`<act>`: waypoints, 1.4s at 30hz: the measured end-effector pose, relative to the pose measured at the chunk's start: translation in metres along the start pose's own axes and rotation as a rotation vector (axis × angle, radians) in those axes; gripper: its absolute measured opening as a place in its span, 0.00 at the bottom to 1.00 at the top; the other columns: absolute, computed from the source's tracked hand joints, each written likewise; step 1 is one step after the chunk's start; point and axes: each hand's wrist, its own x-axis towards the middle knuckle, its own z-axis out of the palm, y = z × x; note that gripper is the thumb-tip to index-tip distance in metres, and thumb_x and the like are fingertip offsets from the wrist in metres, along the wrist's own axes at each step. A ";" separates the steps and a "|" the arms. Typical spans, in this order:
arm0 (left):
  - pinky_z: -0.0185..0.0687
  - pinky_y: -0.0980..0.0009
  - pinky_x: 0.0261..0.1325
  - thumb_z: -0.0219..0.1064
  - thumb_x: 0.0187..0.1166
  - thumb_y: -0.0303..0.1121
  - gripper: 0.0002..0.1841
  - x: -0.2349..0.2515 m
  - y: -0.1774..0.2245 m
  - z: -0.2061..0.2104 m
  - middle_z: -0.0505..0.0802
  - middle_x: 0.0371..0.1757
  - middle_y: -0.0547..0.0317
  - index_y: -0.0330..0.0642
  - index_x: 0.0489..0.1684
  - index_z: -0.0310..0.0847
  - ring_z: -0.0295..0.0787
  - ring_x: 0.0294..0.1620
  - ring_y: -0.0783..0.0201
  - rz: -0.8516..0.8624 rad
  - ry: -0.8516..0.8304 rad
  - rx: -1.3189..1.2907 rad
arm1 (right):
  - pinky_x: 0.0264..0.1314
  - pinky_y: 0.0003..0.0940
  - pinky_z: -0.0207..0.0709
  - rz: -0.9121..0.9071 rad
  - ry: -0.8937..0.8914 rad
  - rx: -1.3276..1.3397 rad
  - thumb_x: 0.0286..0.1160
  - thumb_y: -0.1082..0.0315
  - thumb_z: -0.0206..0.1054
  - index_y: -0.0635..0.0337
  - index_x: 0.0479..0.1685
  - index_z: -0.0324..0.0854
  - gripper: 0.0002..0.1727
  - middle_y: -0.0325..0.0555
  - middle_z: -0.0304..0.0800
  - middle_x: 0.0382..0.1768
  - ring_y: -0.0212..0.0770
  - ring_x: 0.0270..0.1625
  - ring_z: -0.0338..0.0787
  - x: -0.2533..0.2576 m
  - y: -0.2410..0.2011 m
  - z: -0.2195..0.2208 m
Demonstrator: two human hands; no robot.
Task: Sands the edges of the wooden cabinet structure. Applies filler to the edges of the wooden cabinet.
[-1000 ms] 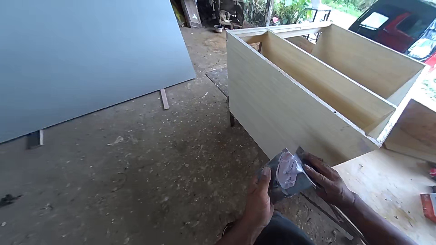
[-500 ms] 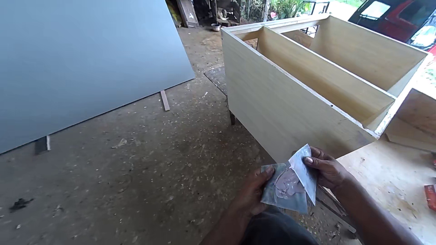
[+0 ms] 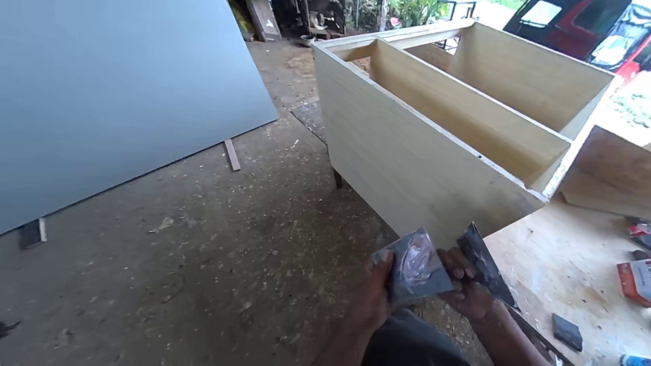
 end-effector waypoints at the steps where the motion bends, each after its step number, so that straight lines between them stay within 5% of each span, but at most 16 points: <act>1: 0.94 0.59 0.54 0.63 0.86 0.47 0.18 0.003 -0.002 0.005 0.96 0.44 0.53 0.39 0.55 0.83 0.96 0.45 0.60 0.027 -0.032 0.028 | 0.29 0.23 0.75 0.033 0.041 -0.001 0.80 0.41 0.63 0.51 0.33 0.88 0.23 0.34 0.87 0.28 0.28 0.26 0.83 -0.003 0.008 0.002; 3: 0.93 0.60 0.54 0.58 0.90 0.43 0.16 0.009 -0.001 0.013 0.96 0.43 0.56 0.40 0.54 0.83 0.96 0.44 0.62 0.091 -0.073 0.127 | 0.34 0.23 0.78 0.116 0.137 0.028 0.75 0.40 0.68 0.52 0.44 0.91 0.24 0.35 0.89 0.30 0.27 0.29 0.85 -0.008 0.022 0.008; 5: 0.93 0.60 0.55 0.53 0.93 0.41 0.16 0.012 0.000 0.014 0.95 0.44 0.56 0.37 0.55 0.81 0.95 0.45 0.63 0.162 -0.107 0.269 | 0.33 0.22 0.76 0.136 0.240 0.032 0.72 0.40 0.69 0.51 0.41 0.91 0.23 0.34 0.88 0.29 0.26 0.29 0.83 -0.010 0.031 0.014; 9: 0.93 0.60 0.56 0.52 0.94 0.39 0.18 0.009 -0.006 0.006 0.96 0.43 0.54 0.35 0.53 0.85 0.95 0.45 0.63 0.313 -0.148 0.503 | 0.28 0.31 0.78 0.120 0.634 -0.024 0.85 0.40 0.49 0.55 0.40 0.86 0.29 0.46 0.90 0.30 0.35 0.27 0.85 -0.003 0.036 0.007; 12: 0.93 0.64 0.53 0.52 0.93 0.43 0.19 -0.002 -0.006 0.006 0.95 0.42 0.58 0.39 0.52 0.86 0.95 0.44 0.66 0.363 -0.236 0.557 | 0.50 0.37 0.90 0.072 0.732 -0.419 0.93 0.59 0.44 0.62 0.52 0.83 0.22 0.47 0.94 0.40 0.37 0.43 0.94 0.007 0.024 -0.026; 14: 0.93 0.64 0.53 0.53 0.92 0.46 0.20 -0.010 0.000 0.005 0.95 0.43 0.59 0.42 0.53 0.87 0.94 0.44 0.66 0.349 -0.231 0.518 | 0.43 0.36 0.89 0.067 0.875 -0.499 0.94 0.55 0.50 0.64 0.55 0.84 0.22 0.48 0.93 0.38 0.37 0.38 0.92 0.014 0.011 -0.035; 16: 0.94 0.58 0.54 0.56 0.89 0.50 0.20 -0.012 0.009 -0.004 0.96 0.45 0.56 0.44 0.55 0.87 0.95 0.46 0.61 0.300 -0.083 0.393 | 0.26 0.32 0.82 0.063 0.953 -0.413 0.92 0.47 0.49 0.57 0.60 0.82 0.25 0.48 0.91 0.37 0.36 0.27 0.87 0.016 -0.004 -0.028; 20: 0.92 0.57 0.58 0.55 0.91 0.43 0.17 -0.009 0.010 -0.015 0.95 0.49 0.50 0.39 0.56 0.83 0.95 0.50 0.59 0.175 0.166 0.093 | 0.33 0.35 0.87 -0.124 0.890 -0.460 0.92 0.54 0.51 0.55 0.65 0.73 0.18 0.49 0.90 0.43 0.40 0.34 0.91 -0.001 -0.012 -0.003; 24: 0.93 0.58 0.56 0.46 0.94 0.40 0.20 -0.013 -0.007 -0.010 0.94 0.52 0.44 0.34 0.64 0.76 0.95 0.51 0.56 0.059 0.284 -0.057 | 0.38 0.39 0.92 -0.502 0.619 -0.815 0.84 0.54 0.66 0.55 0.53 0.85 0.15 0.48 0.94 0.37 0.41 0.32 0.94 -0.011 0.007 0.007; 28: 0.92 0.56 0.59 0.49 0.93 0.40 0.20 -0.010 -0.021 -0.002 0.94 0.51 0.43 0.30 0.63 0.76 0.95 0.52 0.55 0.094 0.247 -0.104 | 0.39 0.34 0.94 -0.697 0.530 -1.431 0.90 0.55 0.59 0.53 0.62 0.82 0.15 0.35 0.93 0.43 0.33 0.36 0.94 -0.020 0.016 0.012; 32: 0.92 0.59 0.56 0.55 0.91 0.41 0.18 -0.006 -0.025 0.008 0.95 0.45 0.49 0.32 0.58 0.79 0.95 0.47 0.60 0.144 0.229 0.059 | 0.51 0.23 0.89 -0.690 0.416 -1.795 0.92 0.53 0.55 0.56 0.64 0.79 0.18 0.33 0.92 0.45 0.21 0.46 0.91 -0.027 0.020 0.019; 37: 0.93 0.60 0.52 0.53 0.92 0.36 0.16 -0.003 -0.019 0.008 0.95 0.41 0.50 0.32 0.53 0.81 0.95 0.42 0.61 0.186 0.146 0.286 | 0.55 0.18 0.85 -0.549 0.157 -1.969 0.93 0.55 0.50 0.60 0.66 0.78 0.21 0.40 0.92 0.43 0.20 0.47 0.90 -0.034 0.012 0.015; 39: 0.94 0.60 0.54 0.53 0.92 0.34 0.15 -0.002 -0.013 0.007 0.95 0.41 0.49 0.30 0.52 0.82 0.95 0.43 0.60 0.224 0.107 0.392 | 0.55 0.21 0.86 -0.460 0.088 -2.097 0.90 0.58 0.50 0.63 0.62 0.81 0.20 0.43 0.93 0.43 0.25 0.47 0.91 -0.037 0.007 0.015; 42: 0.94 0.59 0.57 0.53 0.93 0.36 0.17 -0.005 -0.001 0.003 0.96 0.43 0.50 0.33 0.51 0.85 0.96 0.46 0.59 0.326 0.011 0.474 | 0.38 0.39 0.89 -0.280 0.161 -2.275 0.81 0.62 0.53 0.59 0.50 0.87 0.17 0.43 0.94 0.35 0.38 0.37 0.94 -0.038 -0.006 0.007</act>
